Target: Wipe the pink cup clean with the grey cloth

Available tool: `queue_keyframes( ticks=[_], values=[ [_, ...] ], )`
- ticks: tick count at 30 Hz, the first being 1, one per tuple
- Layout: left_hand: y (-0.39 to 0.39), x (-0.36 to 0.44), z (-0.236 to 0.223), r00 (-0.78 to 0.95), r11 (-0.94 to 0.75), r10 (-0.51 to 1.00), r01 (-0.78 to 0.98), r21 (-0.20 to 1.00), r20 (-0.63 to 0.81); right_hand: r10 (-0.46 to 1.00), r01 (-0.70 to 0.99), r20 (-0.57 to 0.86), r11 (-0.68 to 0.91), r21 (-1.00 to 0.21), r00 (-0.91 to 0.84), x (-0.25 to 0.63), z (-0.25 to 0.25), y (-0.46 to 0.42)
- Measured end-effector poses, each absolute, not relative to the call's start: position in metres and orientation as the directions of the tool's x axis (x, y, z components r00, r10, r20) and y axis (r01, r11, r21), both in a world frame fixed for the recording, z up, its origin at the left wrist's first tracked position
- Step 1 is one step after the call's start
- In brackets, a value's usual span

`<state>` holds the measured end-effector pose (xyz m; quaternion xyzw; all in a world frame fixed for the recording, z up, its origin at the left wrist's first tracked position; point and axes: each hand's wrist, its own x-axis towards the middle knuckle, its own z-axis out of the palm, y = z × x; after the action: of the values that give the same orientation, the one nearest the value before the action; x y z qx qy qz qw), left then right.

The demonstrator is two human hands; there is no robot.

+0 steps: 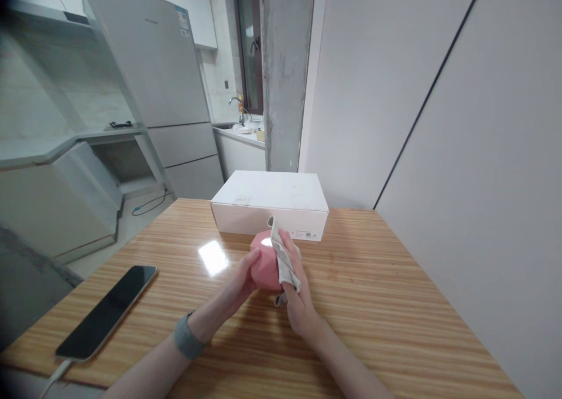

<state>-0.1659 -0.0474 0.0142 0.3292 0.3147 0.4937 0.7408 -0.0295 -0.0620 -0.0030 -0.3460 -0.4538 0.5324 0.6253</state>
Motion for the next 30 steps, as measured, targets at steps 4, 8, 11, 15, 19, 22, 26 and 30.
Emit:
queue_keyframes(
  ticks=[4,8,11,15,19,22,26,30],
  values=[
    [-0.048,-0.166,0.019,0.318,0.311,0.937,-0.580,0.753,-0.142,0.904,-0.184,0.424,0.408,-0.894,-0.057,-0.030,0.006,-0.064],
    [-0.045,-0.169,0.024,0.401,0.418,0.898,-0.644,0.640,-0.182,0.849,-0.050,0.506,0.505,-0.862,-0.154,-0.026,0.019,-0.068],
    [-0.043,-0.175,0.027,0.450,0.479,0.870,-0.671,0.567,-0.203,0.792,-0.013,0.571,0.582,-0.813,-0.217,-0.026,0.022,-0.068],
    [-0.043,-0.178,0.026,0.429,0.411,0.893,-0.651,0.638,-0.137,0.941,-0.226,0.337,0.324,-0.919,-0.020,-0.030,0.010,-0.060],
    [-0.045,-0.170,0.018,0.282,0.221,0.957,-0.542,0.811,-0.072,0.997,-0.547,-0.017,0.028,-0.837,0.078,-0.032,0.003,-0.048],
    [-0.048,-0.163,0.014,0.195,0.082,0.981,-0.384,0.920,-0.006,0.992,-0.637,-0.125,-0.099,-0.764,-0.004,-0.032,0.011,-0.043],
    [-0.057,-0.161,0.019,0.177,-0.026,0.982,-0.239,0.971,0.070,0.976,-0.651,-0.210,-0.198,-0.733,-0.060,-0.030,0.023,-0.044],
    [-0.058,-0.160,0.021,0.108,-0.061,0.990,-0.231,0.971,0.088,0.974,-0.646,-0.209,-0.211,-0.733,-0.081,-0.031,0.022,-0.048]
  ],
)
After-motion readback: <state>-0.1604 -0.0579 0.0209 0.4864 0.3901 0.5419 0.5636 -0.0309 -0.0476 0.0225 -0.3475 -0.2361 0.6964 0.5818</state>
